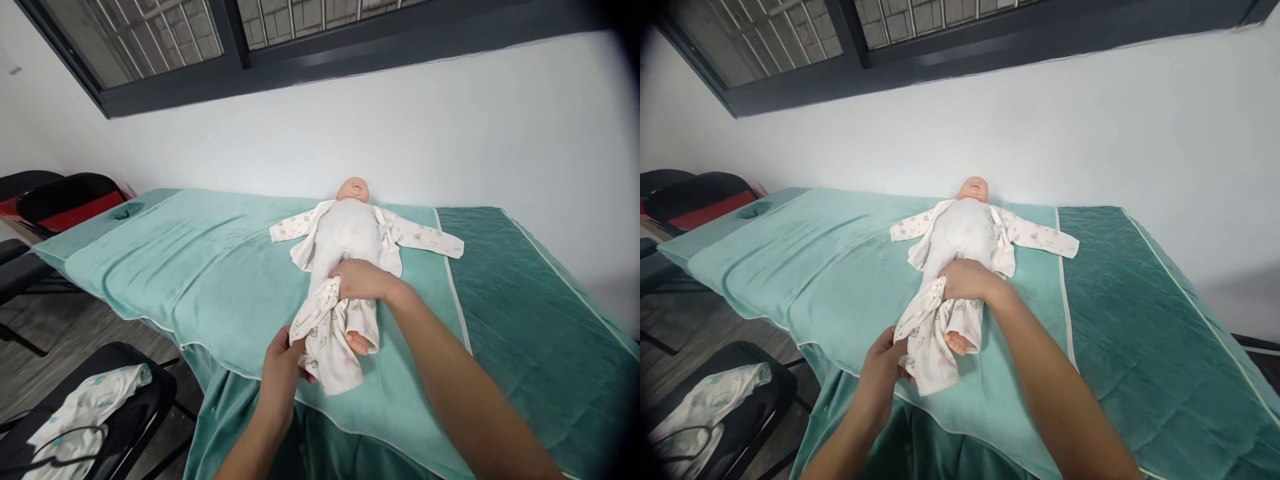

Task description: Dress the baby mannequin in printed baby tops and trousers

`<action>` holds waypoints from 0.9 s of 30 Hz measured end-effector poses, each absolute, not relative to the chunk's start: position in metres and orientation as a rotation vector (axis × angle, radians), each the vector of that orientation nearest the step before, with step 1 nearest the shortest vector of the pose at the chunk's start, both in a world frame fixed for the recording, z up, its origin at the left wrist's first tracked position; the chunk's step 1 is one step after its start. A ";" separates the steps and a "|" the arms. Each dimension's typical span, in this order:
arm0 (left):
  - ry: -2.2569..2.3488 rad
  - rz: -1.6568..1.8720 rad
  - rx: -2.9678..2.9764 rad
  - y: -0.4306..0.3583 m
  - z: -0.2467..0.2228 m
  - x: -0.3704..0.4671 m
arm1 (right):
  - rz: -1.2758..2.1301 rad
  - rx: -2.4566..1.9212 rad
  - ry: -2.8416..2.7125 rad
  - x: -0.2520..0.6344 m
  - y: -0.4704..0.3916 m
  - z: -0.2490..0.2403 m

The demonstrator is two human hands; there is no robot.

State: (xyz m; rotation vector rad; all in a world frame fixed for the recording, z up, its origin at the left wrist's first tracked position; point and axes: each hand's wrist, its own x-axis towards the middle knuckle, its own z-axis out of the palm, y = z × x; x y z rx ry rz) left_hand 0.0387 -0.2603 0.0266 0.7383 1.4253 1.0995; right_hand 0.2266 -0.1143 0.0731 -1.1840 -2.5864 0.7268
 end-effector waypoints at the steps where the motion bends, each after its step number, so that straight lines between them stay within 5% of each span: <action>1: 1.449 1.061 0.798 -0.256 0.028 0.037 | 0.713 -1.185 -2.588 0.227 -0.114 0.072; 11: 1.160 1.068 1.084 -0.211 0.025 0.023 | 0.772 -1.168 -2.365 0.232 -0.120 0.065; 17: 1.304 1.206 1.361 -0.182 0.019 0.015 | 0.996 -1.008 -2.226 0.239 -0.120 0.062; 27: 1.592 1.269 1.769 -0.119 0.013 0.020 | 0.781 -1.136 -2.193 0.234 -0.124 0.065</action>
